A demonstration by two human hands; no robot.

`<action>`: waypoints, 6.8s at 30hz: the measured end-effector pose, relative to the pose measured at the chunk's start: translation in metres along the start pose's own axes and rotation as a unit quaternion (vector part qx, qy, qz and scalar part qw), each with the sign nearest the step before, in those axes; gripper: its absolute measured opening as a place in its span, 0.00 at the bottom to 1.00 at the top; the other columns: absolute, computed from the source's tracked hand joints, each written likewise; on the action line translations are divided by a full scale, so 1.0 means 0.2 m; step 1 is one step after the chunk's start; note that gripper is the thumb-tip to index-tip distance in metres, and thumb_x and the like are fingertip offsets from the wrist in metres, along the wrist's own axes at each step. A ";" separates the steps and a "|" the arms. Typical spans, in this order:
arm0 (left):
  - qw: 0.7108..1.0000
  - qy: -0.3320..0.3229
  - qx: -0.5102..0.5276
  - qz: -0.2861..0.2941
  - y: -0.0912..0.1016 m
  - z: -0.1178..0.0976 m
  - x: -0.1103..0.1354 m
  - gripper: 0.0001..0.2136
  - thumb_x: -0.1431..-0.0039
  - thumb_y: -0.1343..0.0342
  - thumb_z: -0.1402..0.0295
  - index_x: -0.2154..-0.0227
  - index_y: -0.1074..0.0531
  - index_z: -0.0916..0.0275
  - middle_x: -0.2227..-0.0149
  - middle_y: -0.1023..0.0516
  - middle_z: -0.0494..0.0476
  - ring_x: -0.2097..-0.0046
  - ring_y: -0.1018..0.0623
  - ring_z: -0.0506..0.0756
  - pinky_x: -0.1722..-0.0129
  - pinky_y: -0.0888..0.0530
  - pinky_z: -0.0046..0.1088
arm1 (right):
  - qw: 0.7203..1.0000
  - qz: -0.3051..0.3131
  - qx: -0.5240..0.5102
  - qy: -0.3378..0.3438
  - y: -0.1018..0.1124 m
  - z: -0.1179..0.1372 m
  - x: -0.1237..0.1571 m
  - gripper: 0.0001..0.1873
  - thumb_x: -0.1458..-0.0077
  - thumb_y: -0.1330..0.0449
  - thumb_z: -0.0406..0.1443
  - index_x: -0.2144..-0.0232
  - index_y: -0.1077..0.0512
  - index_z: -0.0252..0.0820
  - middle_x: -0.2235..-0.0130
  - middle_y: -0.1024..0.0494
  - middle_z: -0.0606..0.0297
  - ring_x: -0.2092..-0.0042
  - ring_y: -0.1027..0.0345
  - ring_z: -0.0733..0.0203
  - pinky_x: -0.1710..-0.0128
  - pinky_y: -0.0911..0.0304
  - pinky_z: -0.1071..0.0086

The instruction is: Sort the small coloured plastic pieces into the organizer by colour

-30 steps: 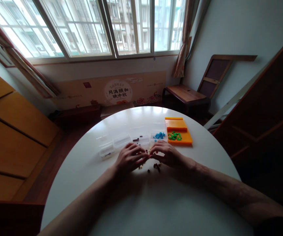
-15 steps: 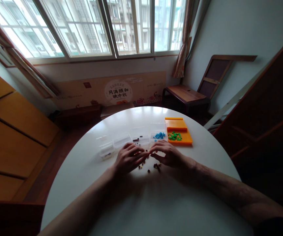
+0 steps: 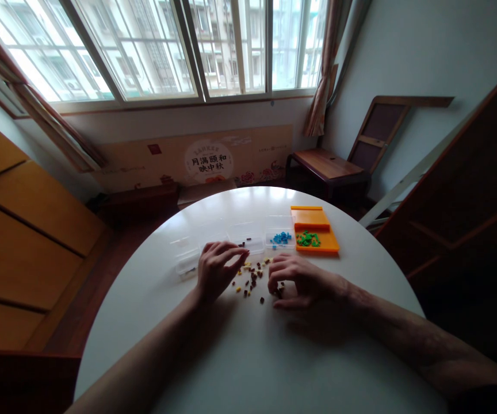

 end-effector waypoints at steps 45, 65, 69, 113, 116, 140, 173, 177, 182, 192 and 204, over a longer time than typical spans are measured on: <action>0.995 -0.061 0.033 0.070 -0.06 -0.05 0.01 0.03 0.30 0.36 0.68 0.57 0.18 0.55 0.60 0.15 0.55 0.59 0.18 0.56 0.55 0.25 0.38 | 0.992 -0.004 0.125 -0.017 -0.06 -0.10 0.00 0.06 0.28 0.40 0.32 0.58 0.22 0.42 0.55 0.17 0.60 0.55 0.26 0.58 0.48 0.33 0.63; 0.974 -0.174 0.090 0.111 -0.05 -0.17 0.03 0.05 0.33 0.31 0.66 0.56 0.17 0.53 0.61 0.14 0.52 0.63 0.18 0.53 0.59 0.23 0.34 | 0.976 -0.137 0.168 -0.026 -0.01 -0.09 0.01 0.08 0.23 0.43 0.36 0.57 0.25 0.44 0.59 0.18 0.62 0.56 0.26 0.56 0.50 0.33 0.62; 0.975 -0.168 0.080 0.117 -0.06 -0.16 0.04 0.04 0.32 0.33 0.67 0.57 0.17 0.52 0.62 0.14 0.52 0.63 0.18 0.52 0.59 0.24 0.34 | 0.976 -0.137 0.166 -0.026 -0.02 -0.10 0.01 0.06 0.25 0.41 0.36 0.56 0.25 0.44 0.58 0.17 0.61 0.55 0.25 0.56 0.50 0.32 0.61; 0.998 -0.014 0.035 0.045 -0.02 -0.02 0.01 0.03 0.33 0.31 0.64 0.63 0.17 0.55 0.62 0.14 0.52 0.60 0.18 0.56 0.55 0.26 0.37 | 0.980 -0.078 0.152 -0.098 -0.05 -0.09 0.01 0.03 0.28 0.36 0.35 0.57 0.21 0.46 0.55 0.16 0.62 0.53 0.27 0.54 0.45 0.35 0.58; 0.991 -0.060 0.077 0.087 -0.05 -0.06 0.02 0.05 0.34 0.29 0.61 0.61 0.16 0.54 0.62 0.14 0.53 0.60 0.17 0.56 0.56 0.25 0.37 | 0.980 -0.098 0.162 -0.060 -0.04 -0.10 0.01 0.03 0.28 0.37 0.35 0.56 0.21 0.45 0.55 0.16 0.62 0.54 0.27 0.55 0.48 0.35 0.60; 1.000 -0.003 -0.019 0.015 -0.01 0.00 0.01 0.03 0.30 0.32 0.62 0.60 0.15 0.53 0.63 0.13 0.50 0.62 0.17 0.55 0.56 0.28 0.37 | 0.990 -0.034 0.125 -0.057 0.07 -0.10 0.06 0.10 0.35 0.30 0.40 0.67 0.25 0.45 0.64 0.18 0.65 0.59 0.25 0.56 0.53 0.36 0.60; 0.979 -0.137 0.078 0.132 -0.09 -0.16 0.04 0.02 0.30 0.34 0.66 0.60 0.17 0.52 0.63 0.13 0.51 0.63 0.17 0.53 0.56 0.26 0.36 | 0.986 -0.136 0.087 -0.042 -0.01 -0.09 0.00 0.05 0.26 0.37 0.36 0.58 0.22 0.44 0.61 0.15 0.61 0.59 0.21 0.58 0.57 0.28 0.65; 0.979 -0.127 0.078 0.139 -0.09 -0.15 0.04 0.03 0.31 0.35 0.67 0.61 0.17 0.52 0.63 0.13 0.50 0.63 0.17 0.52 0.56 0.26 0.36 | 0.987 -0.136 0.082 -0.037 -0.01 -0.09 0.01 0.05 0.25 0.39 0.34 0.54 0.22 0.44 0.57 0.14 0.60 0.57 0.20 0.57 0.55 0.27 0.64; 0.989 -0.077 0.064 0.110 -0.07 -0.09 0.03 0.03 0.32 0.33 0.65 0.64 0.17 0.53 0.64 0.14 0.50 0.62 0.18 0.54 0.55 0.28 0.38 | 0.980 -0.155 0.113 -0.057 0.04 -0.10 0.04 0.05 0.27 0.38 0.33 0.52 0.23 0.45 0.55 0.14 0.61 0.54 0.19 0.55 0.49 0.27 0.60; 0.994 -0.027 0.037 0.095 -0.08 -0.03 0.03 0.04 0.31 0.33 0.63 0.63 0.16 0.54 0.62 0.14 0.51 0.61 0.17 0.55 0.54 0.27 0.38 | 0.972 -0.105 0.185 -0.102 0.03 -0.15 0.06 0.06 0.34 0.34 0.33 0.54 0.22 0.45 0.57 0.16 0.60 0.55 0.23 0.52 0.51 0.29 0.58; 0.984 -0.055 0.064 0.160 -0.13 -0.06 0.05 0.06 0.32 0.32 0.63 0.55 0.16 0.52 0.57 0.14 0.54 0.56 0.17 0.58 0.53 0.27 0.39 | 0.981 -0.078 0.152 -0.091 -0.02 -0.14 0.03 0.05 0.28 0.36 0.36 0.56 0.19 0.47 0.56 0.16 0.63 0.54 0.24 0.56 0.51 0.30 0.62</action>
Point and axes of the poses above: each hand's wrist, its own x-axis away from the middle knuckle, its own y-axis out of the back of the hand, z = x × y, the point moved 6 cm from there along -x, towards the middle knuckle
